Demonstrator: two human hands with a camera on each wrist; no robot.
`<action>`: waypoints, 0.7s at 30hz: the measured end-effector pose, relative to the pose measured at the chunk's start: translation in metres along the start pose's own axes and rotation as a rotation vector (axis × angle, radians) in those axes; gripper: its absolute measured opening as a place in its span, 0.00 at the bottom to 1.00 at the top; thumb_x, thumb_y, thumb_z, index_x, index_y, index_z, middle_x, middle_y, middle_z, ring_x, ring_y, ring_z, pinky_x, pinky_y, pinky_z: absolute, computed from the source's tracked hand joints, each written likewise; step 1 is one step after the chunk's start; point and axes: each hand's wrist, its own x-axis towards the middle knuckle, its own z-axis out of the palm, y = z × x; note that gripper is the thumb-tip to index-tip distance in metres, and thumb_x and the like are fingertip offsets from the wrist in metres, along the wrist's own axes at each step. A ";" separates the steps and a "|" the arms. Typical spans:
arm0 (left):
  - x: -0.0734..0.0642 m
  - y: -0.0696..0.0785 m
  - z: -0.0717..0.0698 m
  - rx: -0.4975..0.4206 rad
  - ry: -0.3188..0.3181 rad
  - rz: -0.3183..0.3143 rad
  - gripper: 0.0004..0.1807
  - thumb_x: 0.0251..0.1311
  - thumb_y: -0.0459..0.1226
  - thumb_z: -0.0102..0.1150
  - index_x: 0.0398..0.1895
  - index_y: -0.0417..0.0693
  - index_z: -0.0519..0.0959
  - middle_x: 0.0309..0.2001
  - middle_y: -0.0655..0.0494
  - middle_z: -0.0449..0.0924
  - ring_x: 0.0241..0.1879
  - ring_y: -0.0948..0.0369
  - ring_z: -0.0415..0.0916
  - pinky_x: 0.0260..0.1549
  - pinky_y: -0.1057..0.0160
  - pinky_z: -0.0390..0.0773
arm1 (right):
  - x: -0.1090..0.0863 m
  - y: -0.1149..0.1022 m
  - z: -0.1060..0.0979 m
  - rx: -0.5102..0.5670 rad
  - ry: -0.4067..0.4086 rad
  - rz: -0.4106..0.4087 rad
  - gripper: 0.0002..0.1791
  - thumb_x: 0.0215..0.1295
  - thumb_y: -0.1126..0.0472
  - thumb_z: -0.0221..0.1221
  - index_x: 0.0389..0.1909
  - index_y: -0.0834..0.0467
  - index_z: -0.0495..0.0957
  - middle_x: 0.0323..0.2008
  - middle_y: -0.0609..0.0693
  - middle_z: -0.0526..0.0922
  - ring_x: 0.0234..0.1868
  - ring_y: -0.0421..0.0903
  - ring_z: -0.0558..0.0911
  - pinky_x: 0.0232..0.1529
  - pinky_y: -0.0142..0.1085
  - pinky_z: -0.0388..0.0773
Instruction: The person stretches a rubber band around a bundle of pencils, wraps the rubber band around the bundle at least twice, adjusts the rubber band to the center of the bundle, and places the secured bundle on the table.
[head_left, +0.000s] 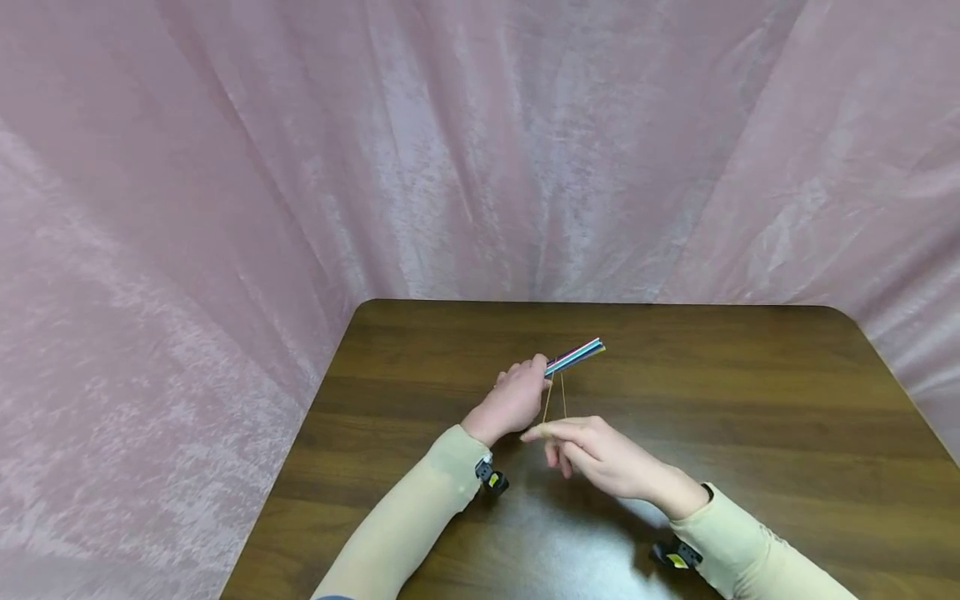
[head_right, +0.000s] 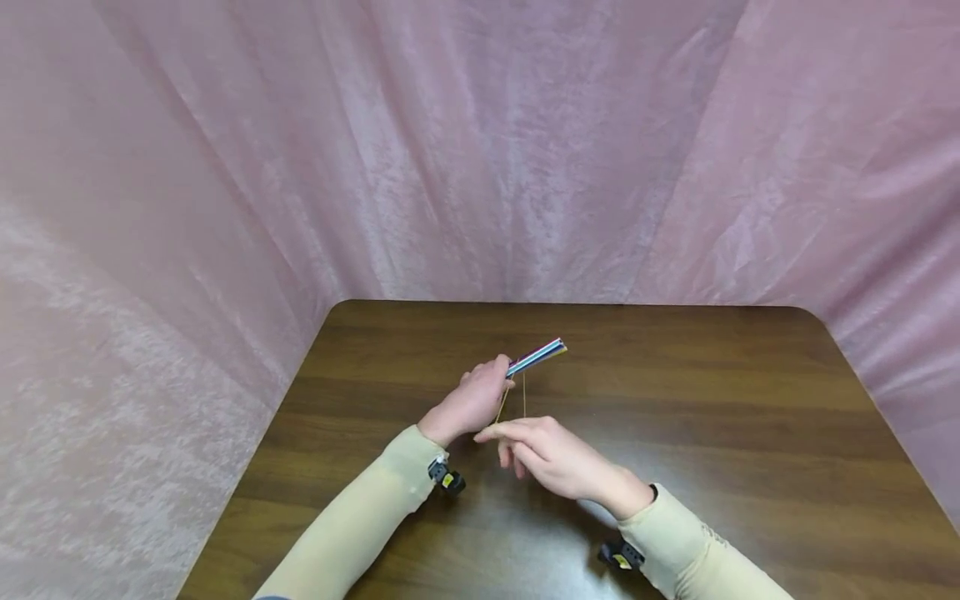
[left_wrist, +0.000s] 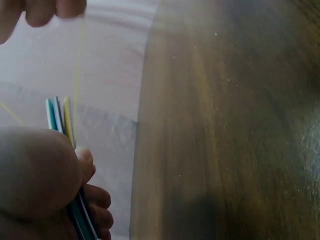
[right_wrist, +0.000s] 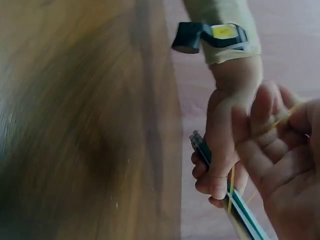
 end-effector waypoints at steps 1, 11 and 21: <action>0.000 0.000 0.000 -0.022 0.013 -0.013 0.08 0.81 0.41 0.54 0.51 0.47 0.70 0.38 0.56 0.78 0.38 0.56 0.75 0.37 0.57 0.70 | 0.000 -0.002 0.000 0.060 0.027 -0.002 0.25 0.80 0.77 0.44 0.68 0.62 0.79 0.32 0.51 0.83 0.25 0.38 0.81 0.34 0.37 0.82; -0.001 0.002 -0.005 -0.135 0.267 -0.026 0.12 0.82 0.39 0.53 0.58 0.42 0.71 0.40 0.54 0.77 0.40 0.54 0.75 0.36 0.58 0.68 | -0.011 0.004 -0.010 1.067 0.427 0.317 0.38 0.89 0.53 0.40 0.88 0.53 0.32 0.51 0.46 0.77 0.26 0.33 0.73 0.49 0.32 0.83; -0.008 -0.006 0.007 0.086 0.328 0.189 0.16 0.75 0.37 0.64 0.60 0.46 0.75 0.48 0.55 0.80 0.43 0.56 0.73 0.38 0.61 0.66 | 0.000 0.014 -0.028 1.209 0.683 0.488 0.33 0.80 0.38 0.52 0.69 0.59 0.63 0.38 0.41 0.82 0.18 0.27 0.68 0.28 0.20 0.75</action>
